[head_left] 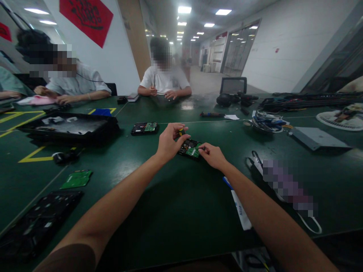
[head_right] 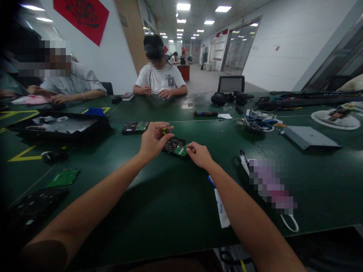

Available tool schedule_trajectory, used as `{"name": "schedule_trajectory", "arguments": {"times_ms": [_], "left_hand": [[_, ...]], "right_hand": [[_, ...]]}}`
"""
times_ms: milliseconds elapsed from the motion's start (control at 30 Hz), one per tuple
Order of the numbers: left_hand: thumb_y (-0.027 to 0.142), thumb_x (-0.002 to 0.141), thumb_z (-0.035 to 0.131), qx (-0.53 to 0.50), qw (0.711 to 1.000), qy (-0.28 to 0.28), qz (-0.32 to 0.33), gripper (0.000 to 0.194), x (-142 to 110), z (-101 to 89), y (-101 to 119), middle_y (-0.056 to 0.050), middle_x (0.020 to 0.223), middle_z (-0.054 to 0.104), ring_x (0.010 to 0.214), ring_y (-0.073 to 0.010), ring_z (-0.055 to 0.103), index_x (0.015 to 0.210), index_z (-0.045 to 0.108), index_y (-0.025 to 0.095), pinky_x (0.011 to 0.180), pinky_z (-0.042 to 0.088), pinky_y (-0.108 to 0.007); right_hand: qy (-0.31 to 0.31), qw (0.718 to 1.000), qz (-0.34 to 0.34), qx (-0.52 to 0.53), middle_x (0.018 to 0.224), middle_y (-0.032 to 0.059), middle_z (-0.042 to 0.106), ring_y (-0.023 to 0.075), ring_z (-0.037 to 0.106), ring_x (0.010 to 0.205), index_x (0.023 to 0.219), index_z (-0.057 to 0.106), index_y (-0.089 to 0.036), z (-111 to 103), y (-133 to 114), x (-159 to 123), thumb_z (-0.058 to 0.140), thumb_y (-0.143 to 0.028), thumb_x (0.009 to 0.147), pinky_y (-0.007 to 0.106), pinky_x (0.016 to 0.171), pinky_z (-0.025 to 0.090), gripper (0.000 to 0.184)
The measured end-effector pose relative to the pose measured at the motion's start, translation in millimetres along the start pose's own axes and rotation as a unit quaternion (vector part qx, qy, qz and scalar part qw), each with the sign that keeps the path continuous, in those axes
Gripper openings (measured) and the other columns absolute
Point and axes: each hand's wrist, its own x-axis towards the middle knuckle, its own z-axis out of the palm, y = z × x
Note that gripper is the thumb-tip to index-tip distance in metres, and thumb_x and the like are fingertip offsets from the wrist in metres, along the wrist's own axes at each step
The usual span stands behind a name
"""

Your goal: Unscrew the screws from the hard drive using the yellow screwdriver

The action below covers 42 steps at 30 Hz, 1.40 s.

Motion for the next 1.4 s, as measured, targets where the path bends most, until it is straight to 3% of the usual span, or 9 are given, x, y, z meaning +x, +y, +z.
{"name": "schedule_trajectory", "arguments": {"times_ms": [133,367,500,633,800,900,1100,1300,1400], "left_hand": [[0.022,0.088,0.075,0.055,0.998,0.014,0.028,0.022,0.9,-0.2,7.3,-0.007,0.114,0.066,0.108,-0.0208,0.071,0.106,0.062,0.022,0.082,0.064,-0.033],[0.019,0.093,0.067,0.072,0.996,-0.037,0.033,0.032,0.8,0.0,16.1,-0.009,0.129,0.069,0.121,-0.0216,0.067,0.124,0.060,0.022,0.106,0.056,-0.043],[0.026,0.088,0.076,0.036,0.999,-0.012,-0.003,0.036,-0.8,1.5,14.6,-0.009,0.124,0.069,0.112,-0.0214,0.070,0.118,0.058,0.021,0.096,0.061,-0.040],[0.025,0.087,0.076,0.069,0.997,0.019,0.003,0.023,2.1,-0.8,16.3,-0.007,0.117,0.065,0.109,-0.0208,0.067,0.106,0.065,0.021,0.083,0.064,-0.035],[0.023,0.094,0.066,0.094,0.995,-0.015,0.000,0.024,5.5,-4.4,19.4,-0.007,0.114,0.070,0.106,-0.0200,0.068,0.118,0.066,0.021,0.089,0.061,-0.036],[0.027,0.092,0.070,0.098,0.995,-0.015,-0.032,0.028,7.2,-5.8,20.2,-0.007,0.114,0.072,0.104,-0.0212,0.069,0.119,0.065,0.022,0.081,0.060,-0.033],[0.037,0.087,0.075,-0.113,0.982,-0.055,-0.142,0.027,12.4,-3.7,24.2,-0.009,0.109,0.072,0.094,-0.0206,0.071,0.105,0.062,0.021,0.059,0.061,-0.028],[0.036,0.088,0.072,-0.252,0.929,-0.071,-0.262,0.022,12.5,-2.5,26.3,-0.007,0.109,0.072,0.105,-0.0218,0.069,0.103,0.061,0.023,0.069,0.065,-0.032],[0.035,0.089,0.070,-0.280,0.915,-0.065,-0.283,0.018,13.0,-4.2,24.9,-0.006,0.106,0.072,0.104,-0.0204,0.069,0.100,0.063,0.023,0.075,0.065,-0.035]], "right_hand": [[-0.007,1.000,0.006,0.001,0.071,-0.0027,0.066,0.0147,0.057,0.062,0.114,0.069,-0.023,-0.2,-0.2,0.5,0.055,-0.042,0.099,0.029,0.062,0.038,0.028],[0.004,1.000,0.001,-0.009,0.072,-0.0022,0.066,0.0150,0.057,0.064,0.113,0.069,-0.023,1.0,0.5,0.4,0.057,-0.041,0.097,0.029,0.062,0.038,0.026],[0.000,1.000,0.004,-0.006,0.070,-0.0031,0.064,0.0150,0.056,0.063,0.113,0.069,-0.024,1.1,0.3,0.6,0.056,-0.042,0.098,0.028,0.062,0.037,0.027],[0.000,1.000,-0.001,-0.005,0.069,-0.0035,0.064,0.0145,0.056,0.062,0.111,0.069,-0.023,1.0,0.5,1.3,0.056,-0.042,0.098,0.028,0.061,0.037,0.026],[-0.006,1.000,0.002,-0.002,0.071,-0.0031,0.065,0.0141,0.056,0.061,0.113,0.069,-0.023,0.4,0.8,0.8,0.056,-0.042,0.099,0.028,0.060,0.036,0.027],[-0.006,1.000,0.005,0.002,0.072,-0.0027,0.066,0.0144,0.056,0.062,0.114,0.068,-0.023,0.1,0.3,0.5,0.056,-0.042,0.099,0.028,0.060,0.036,0.027],[-0.003,1.000,0.007,0.000,0.070,-0.0029,0.064,0.0147,0.056,0.063,0.111,0.069,-0.023,-0.2,-1.8,0.4,0.057,-0.042,0.098,0.028,0.061,0.037,0.026],[-0.002,1.000,0.010,0.001,0.074,-0.0021,0.066,0.0148,0.057,0.064,0.113,0.069,-0.024,-0.8,-2.7,-0.6,0.057,-0.043,0.098,0.029,0.061,0.038,0.028],[-0.007,1.000,0.009,0.003,0.075,-0.0019,0.067,0.0149,0.057,0.065,0.114,0.069,-0.024,-1.3,-2.4,-0.6,0.056,-0.043,0.098,0.029,0.062,0.038,0.029]]}}
